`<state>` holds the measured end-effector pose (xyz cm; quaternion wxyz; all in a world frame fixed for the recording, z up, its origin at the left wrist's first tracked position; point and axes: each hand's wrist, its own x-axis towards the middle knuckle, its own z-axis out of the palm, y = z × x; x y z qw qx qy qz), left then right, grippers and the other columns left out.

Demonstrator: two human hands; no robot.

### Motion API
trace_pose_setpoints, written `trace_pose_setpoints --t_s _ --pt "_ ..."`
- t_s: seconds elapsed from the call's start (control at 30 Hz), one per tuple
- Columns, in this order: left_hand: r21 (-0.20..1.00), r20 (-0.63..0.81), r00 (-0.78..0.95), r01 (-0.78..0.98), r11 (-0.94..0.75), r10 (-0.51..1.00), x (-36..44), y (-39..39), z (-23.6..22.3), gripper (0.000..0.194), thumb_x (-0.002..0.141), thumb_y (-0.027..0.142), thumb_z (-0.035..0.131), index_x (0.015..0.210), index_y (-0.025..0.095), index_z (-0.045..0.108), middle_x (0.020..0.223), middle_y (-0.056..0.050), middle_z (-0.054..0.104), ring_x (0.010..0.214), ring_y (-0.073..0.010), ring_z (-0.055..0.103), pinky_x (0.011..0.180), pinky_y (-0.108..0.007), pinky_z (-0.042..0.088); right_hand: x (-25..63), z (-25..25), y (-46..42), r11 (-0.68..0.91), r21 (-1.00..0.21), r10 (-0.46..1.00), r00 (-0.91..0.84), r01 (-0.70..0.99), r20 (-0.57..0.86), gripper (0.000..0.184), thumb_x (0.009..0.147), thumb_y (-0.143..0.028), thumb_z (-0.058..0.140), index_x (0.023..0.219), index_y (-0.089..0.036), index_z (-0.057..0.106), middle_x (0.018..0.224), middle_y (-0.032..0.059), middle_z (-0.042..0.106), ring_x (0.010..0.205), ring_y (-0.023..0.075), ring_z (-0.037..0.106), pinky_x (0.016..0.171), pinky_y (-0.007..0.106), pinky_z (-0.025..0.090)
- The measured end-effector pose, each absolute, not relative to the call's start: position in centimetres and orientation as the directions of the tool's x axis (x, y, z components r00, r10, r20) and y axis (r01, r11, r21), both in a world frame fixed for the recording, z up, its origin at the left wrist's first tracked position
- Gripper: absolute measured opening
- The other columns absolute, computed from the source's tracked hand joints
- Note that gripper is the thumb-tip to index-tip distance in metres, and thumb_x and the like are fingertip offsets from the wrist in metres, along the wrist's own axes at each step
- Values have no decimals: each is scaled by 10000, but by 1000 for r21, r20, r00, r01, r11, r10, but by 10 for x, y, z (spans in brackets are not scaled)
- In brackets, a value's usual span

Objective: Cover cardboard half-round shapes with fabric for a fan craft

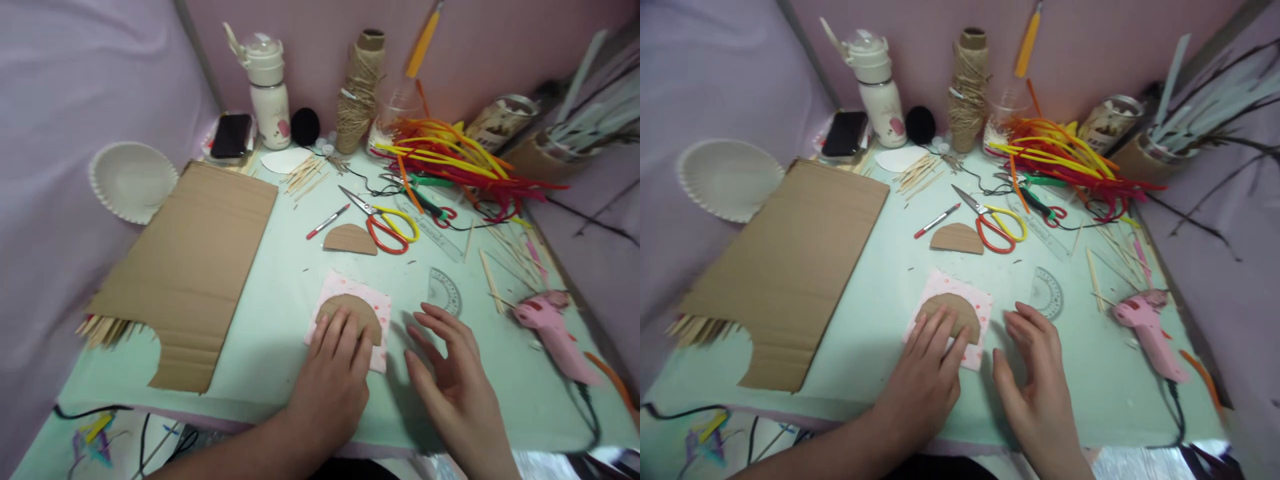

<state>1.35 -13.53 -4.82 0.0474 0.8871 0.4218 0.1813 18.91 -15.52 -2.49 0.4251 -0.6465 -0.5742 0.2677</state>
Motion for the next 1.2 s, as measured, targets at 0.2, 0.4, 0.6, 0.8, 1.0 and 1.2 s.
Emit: trace_pose_setpoints --t_s 0.2,0.4,0.6,0.8,1.0,1.2 --pt "232 290 600 712 -663 745 14 -133 -47 501 800 99 484 1298 92 541 1377 -187 531 1351 -360 399 1084 -556 362 191 -17 -155 -188 -979 936 318 77 -154 230 858 -296 661 1083 -289 615 1218 58 558 1274 258 489 1048 471 471" --pt "234 264 616 706 -669 742 13 -133 -46 503 819 103 486 1320 86 530 1394 -206 507 1367 -370 373 1093 -576 345 189 -15 -150 -258 -956 922 260 -136 -286 297 813 -387 714 1080 -292 623 1206 43 589 1248 265 503 1075 504 436" --pt "237 250 620 705 -668 743 14 -132 -46 514 819 89 474 1329 83 529 1389 -211 511 1368 -375 368 1086 -591 347 185 -19 -149 -232 -964 927 270 -131 -259 260 824 -326 698 1067 -293 613 1182 31 589 1228 242 521 1029 461 485" --pt "249 242 621 702 -667 745 14 -132 -45 502 822 95 476 1320 79 537 1389 -217 510 1363 -378 374 1074 -596 360 188 -20 -151 -174 -982 938 315 72 -143 207 873 -280 606 1079 -271 587 1090 38 623 1003 211 637 774 368 565" --pt "252 254 616 702 -666 746 14 -131 -44 495 818 87 478 1307 72 548 1379 -214 519 1358 -371 382 1087 -586 348 187 -28 -154 -76 -655 971 204 752 122 101 889 -260 601 800 -228 634 760 -3 611 771 191 557 723 372 383" --pt "271 252 612 699 -662 749 14 -131 -45 513 819 94 487 1329 88 538 1386 -200 518 1362 -369 380 1091 -585 341 171 -36 -151 -90 -595 969 208 798 132 137 888 -214 615 753 -208 592 734 -16 604 761 186 534 731 356 314"
